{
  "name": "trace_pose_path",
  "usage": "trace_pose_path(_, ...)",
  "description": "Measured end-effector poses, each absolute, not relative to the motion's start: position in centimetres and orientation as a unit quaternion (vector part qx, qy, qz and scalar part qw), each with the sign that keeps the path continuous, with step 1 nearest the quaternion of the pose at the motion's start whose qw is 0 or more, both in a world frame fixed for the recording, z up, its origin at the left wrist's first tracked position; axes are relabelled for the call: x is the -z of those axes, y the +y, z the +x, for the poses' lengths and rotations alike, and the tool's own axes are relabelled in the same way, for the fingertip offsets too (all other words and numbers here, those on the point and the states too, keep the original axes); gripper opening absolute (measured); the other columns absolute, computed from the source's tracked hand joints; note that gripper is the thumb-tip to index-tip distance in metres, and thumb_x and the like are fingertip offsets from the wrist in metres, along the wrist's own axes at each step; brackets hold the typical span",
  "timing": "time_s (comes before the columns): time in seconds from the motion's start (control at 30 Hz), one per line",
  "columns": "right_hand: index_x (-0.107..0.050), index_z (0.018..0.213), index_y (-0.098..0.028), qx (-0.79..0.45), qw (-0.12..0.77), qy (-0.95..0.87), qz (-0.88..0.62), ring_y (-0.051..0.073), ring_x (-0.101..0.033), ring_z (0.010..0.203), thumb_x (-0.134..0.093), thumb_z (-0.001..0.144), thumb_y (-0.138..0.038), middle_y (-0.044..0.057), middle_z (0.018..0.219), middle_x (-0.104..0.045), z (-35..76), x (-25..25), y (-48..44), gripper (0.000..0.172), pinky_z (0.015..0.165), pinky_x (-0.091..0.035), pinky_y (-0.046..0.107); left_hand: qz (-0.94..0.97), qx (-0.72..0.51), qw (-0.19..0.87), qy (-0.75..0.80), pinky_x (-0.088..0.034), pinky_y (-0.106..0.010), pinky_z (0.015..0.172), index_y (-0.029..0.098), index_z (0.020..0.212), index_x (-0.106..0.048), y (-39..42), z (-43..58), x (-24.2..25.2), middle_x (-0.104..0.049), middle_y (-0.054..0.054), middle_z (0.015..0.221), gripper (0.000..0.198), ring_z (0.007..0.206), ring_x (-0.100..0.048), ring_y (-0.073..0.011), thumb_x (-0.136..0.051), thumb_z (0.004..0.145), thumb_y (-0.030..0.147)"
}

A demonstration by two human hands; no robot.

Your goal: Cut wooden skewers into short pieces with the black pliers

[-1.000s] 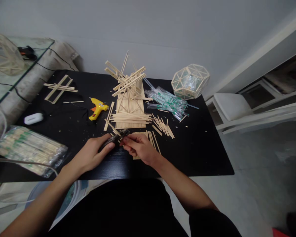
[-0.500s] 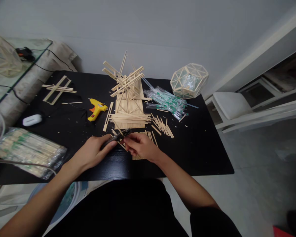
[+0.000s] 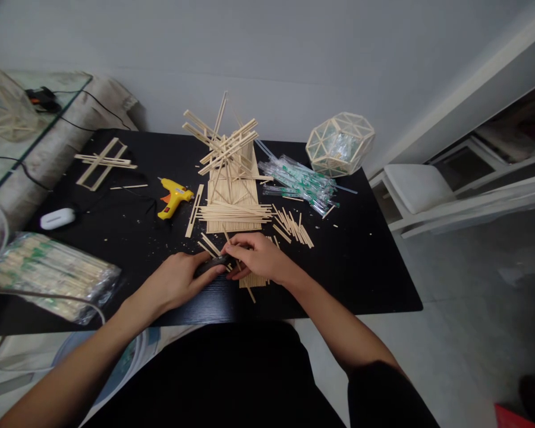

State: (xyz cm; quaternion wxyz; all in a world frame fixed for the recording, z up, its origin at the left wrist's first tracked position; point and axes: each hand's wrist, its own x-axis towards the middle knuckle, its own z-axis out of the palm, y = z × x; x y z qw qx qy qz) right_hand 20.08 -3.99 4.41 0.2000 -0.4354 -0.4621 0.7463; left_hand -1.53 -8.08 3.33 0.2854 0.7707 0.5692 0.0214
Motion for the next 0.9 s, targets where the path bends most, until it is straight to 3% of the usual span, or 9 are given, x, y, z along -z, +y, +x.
trace_pose_path(0.3, -0.074, 0.092, -0.017, -0.757, 0.205, -0.44, -0.437, 0.015, -0.076, 0.064, -0.068, 0.097, -0.033, 0.004, 0.083, -0.075, 20.2, -3.9, -3.9, 0.018, 0.062, -0.067, 0.025, 0.775, -0.035, 0.247, 0.581, -0.044, -0.034, 0.063, 0.02, 0.1, -0.076, -8.2, -1.4, -3.2, -0.074, -0.012, 0.076, 0.066, 0.07, -0.071, -0.0273, -0.038, 0.097, 0.073)
trace_pose_path(0.5, -0.073, 0.092, -0.017, -0.765, 0.195, -0.424, -0.443, 0.016, -0.077, 0.063, -0.065, 0.099, -0.032, 0.005, 0.081, -0.075, 20.2, -4.2, -3.8, 0.018, 0.06, -0.067, 0.023, 0.771, -0.029, 0.227, 0.595, -0.041, -0.035, 0.059, 0.02, 0.081, -0.072, -8.2, -1.5, -2.9, -0.067, -0.01, 0.063, 0.069, 0.061, -0.067, -0.0275, -0.035, 0.095, 0.077)
trace_pose_path(0.7, -0.07, 0.098, -0.016, -0.747, 0.248, -0.415, -0.455, 0.017, -0.079, 0.066, -0.063, 0.101, -0.033, 0.008, 0.098, -0.074, 20.7, -4.3, -3.6, 0.018, 0.062, -0.067, 0.025, 0.754, -0.023, 0.221, 0.618, -0.039, -0.033, 0.058, 0.022, 0.069, -0.066, -7.6, -2.8, -2.8, -0.066, -0.01, 0.063, 0.068, 0.06, -0.066, -0.028, -0.038, 0.093, 0.079)
trace_pose_path(0.9, -0.069, 0.099, -0.017, -0.756, 0.283, -0.396, -0.438, 0.018, -0.08, 0.072, -0.063, 0.101, -0.036, 0.008, 0.098, -0.074, 20.9, -4.5, -3.7, 0.02, 0.068, -0.069, 0.027, 0.684, -0.14, 0.297, 0.651, -0.039, -0.031, 0.06, 0.02, 0.068, -0.065, -6.0, -3.7, -3.8, -0.062, -0.003, 0.06, 0.062, 0.061, -0.06, -0.0218, -0.046, 0.093, 0.074)
